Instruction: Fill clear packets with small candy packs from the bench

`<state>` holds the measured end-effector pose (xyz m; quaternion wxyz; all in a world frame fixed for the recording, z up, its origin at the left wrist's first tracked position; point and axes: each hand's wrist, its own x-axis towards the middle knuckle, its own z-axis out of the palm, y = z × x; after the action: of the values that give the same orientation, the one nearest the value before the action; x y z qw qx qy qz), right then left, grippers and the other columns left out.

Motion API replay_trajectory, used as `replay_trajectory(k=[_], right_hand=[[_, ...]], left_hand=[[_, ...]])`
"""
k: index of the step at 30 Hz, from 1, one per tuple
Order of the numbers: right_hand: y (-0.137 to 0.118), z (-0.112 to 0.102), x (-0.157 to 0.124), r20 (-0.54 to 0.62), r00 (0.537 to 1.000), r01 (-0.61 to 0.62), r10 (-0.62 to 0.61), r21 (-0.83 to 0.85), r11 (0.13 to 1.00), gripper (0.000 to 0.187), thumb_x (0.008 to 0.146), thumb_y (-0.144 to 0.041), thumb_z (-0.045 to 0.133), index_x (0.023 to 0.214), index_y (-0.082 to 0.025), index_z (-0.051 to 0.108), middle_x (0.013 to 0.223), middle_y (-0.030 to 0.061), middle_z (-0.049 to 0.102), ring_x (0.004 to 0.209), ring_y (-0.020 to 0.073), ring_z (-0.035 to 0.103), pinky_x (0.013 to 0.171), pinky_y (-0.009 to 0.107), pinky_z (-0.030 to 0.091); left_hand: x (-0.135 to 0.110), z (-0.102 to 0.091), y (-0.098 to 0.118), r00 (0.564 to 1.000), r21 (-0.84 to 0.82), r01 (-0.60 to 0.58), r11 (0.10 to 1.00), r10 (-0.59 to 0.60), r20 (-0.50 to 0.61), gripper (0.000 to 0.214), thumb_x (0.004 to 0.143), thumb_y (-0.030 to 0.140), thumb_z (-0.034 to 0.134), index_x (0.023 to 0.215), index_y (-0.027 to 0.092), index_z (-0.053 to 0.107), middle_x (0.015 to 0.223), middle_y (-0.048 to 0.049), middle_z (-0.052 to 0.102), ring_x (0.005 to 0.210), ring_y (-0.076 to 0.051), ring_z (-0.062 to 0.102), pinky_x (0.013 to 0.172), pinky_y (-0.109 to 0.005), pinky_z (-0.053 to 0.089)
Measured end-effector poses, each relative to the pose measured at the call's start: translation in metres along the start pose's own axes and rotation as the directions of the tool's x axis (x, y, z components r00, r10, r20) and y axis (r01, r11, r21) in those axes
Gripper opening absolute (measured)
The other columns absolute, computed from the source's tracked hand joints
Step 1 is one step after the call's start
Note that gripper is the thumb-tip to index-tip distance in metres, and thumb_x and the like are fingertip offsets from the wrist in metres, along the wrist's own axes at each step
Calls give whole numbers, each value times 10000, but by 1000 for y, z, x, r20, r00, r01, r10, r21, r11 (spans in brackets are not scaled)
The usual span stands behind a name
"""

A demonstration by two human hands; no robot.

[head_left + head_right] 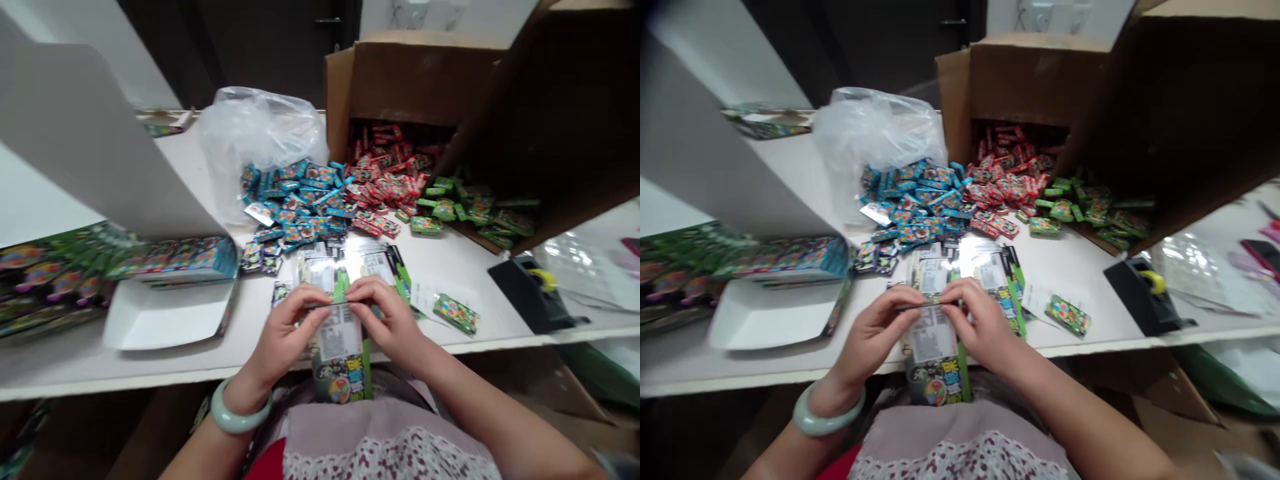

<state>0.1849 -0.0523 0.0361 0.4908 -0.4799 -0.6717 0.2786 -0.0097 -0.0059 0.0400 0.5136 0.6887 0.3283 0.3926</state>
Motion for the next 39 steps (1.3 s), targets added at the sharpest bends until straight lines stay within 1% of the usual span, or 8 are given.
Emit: replay_trajectory(k=[5,9,12,13,16,22,29,39], right_hand=[[1,7,6,14,999,-47,47,48,998,109,900,-217,507,993,-231,563,1013,56,620,996,167,588,835,336,511],[24,-27,3,61,965,-262,255,175,949,304,864,-269,572,1167,-257,549,1178,53,618,1017,148,610,789,290,521],[56,-80,-9,-122,915,-397,385,-98,913,172,876,-279,563,1010,-210,646,1007,48,672,943,163,618,831,325,485],[67,-96,-14,-182,897,-438,402,-264,859,143,874,-258,568,951,-193,669,960,55,677,918,174,609,833,335,469],[94,-125,-29,-136,869,-445,475,-632,634,162,868,-231,595,980,-177,698,1034,94,677,994,220,570,900,362,408],[109,-117,-37,-98,823,-394,559,-808,438,352,857,-383,631,1166,-217,649,1204,105,614,1063,261,533,867,354,377],[115,-120,-30,-126,812,-420,569,-804,421,184,892,-328,584,973,-212,703,1023,73,675,972,228,560,819,316,363],[114,-113,-33,-158,854,-397,495,-814,425,172,920,-322,536,942,-207,662,942,67,695,903,222,544,753,310,345]], left_hand=[[8,-2,-9,997,137,37,990,-28,-68,30,837,248,643,861,231,648,888,-14,624,859,-166,601,745,-243,504],[10,-8,-15,985,180,125,976,-100,-138,30,815,266,667,830,259,642,910,20,628,860,-163,600,749,-256,516],[9,-10,-16,976,196,142,970,-104,-193,60,799,298,681,824,261,639,917,20,640,860,-176,603,745,-280,528],[10,-9,-17,973,200,144,969,-102,-205,72,796,308,683,828,261,640,921,19,642,864,-178,605,754,-285,530],[12,-5,-18,969,207,168,964,-123,-215,103,788,323,691,848,253,646,932,16,642,877,-179,606,791,-284,525],[17,0,-16,975,220,161,962,-120,-186,116,790,339,688,844,247,644,897,17,640,836,-167,603,739,-257,520],[14,-2,-17,965,228,181,957,-128,-227,104,784,330,693,848,267,641,929,28,638,858,-163,604,746,-250,517],[12,-2,-18,967,235,182,955,-130,-221,126,795,353,688,858,253,646,913,20,643,828,-168,606,717,-256,521]])
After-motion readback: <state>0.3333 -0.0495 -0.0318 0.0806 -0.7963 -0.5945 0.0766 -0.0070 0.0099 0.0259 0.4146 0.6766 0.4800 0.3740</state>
